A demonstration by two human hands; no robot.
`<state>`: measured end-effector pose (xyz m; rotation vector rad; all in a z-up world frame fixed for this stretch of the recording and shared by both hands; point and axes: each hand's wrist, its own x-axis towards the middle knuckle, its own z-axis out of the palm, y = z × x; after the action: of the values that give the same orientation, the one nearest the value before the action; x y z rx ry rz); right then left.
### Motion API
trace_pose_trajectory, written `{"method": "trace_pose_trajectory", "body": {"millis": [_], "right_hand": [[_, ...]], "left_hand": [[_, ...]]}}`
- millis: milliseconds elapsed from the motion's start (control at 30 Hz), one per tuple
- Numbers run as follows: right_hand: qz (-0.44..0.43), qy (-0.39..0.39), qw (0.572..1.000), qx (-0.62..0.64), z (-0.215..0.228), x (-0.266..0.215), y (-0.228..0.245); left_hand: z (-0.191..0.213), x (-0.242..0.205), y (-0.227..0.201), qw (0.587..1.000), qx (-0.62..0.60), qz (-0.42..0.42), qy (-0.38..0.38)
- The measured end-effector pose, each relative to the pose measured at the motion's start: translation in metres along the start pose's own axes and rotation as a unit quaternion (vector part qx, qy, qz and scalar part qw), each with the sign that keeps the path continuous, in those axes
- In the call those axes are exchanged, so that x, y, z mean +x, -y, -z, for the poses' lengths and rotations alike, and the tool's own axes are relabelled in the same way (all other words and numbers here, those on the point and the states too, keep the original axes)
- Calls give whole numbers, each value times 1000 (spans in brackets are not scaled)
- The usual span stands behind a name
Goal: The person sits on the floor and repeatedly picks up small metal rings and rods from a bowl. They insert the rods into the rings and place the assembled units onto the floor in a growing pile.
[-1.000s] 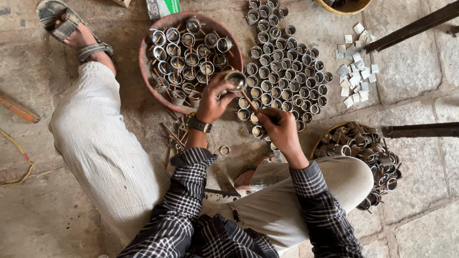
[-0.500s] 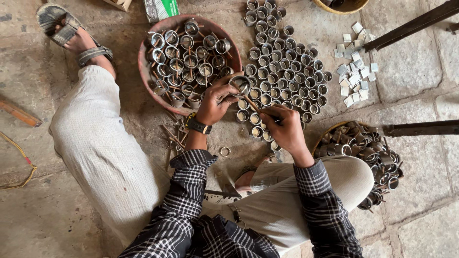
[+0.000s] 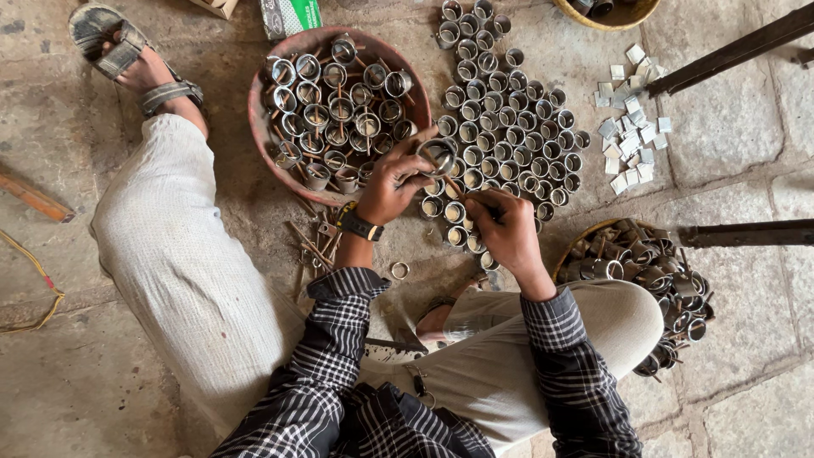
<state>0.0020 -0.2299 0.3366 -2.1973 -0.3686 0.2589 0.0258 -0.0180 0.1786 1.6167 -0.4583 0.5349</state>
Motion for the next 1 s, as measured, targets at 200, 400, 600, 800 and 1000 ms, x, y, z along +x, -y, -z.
{"method": "trace_pose_trajectory", "body": {"millis": [200, 400, 600, 800, 1000], "right_hand": [[27, -64, 997, -15, -4, 3, 1], [9, -76, 996, -35, -3, 5, -14], [54, -72, 987, -134, -9, 15, -40], [32, -114, 987, -113, 8, 9, -34], [-7, -100, 986, -132, 0, 13, -67]], "left_hand": [[-35, -5, 2, 1000, -2, 29, 4], [-36, -1, -24, 993, 24, 98, 66], [-38, -21, 7, 981, 147, 111, -53], [29, -76, 115, 910, 236, 250, -233], [65, -97, 173, 812, 381, 394, -199]]}}
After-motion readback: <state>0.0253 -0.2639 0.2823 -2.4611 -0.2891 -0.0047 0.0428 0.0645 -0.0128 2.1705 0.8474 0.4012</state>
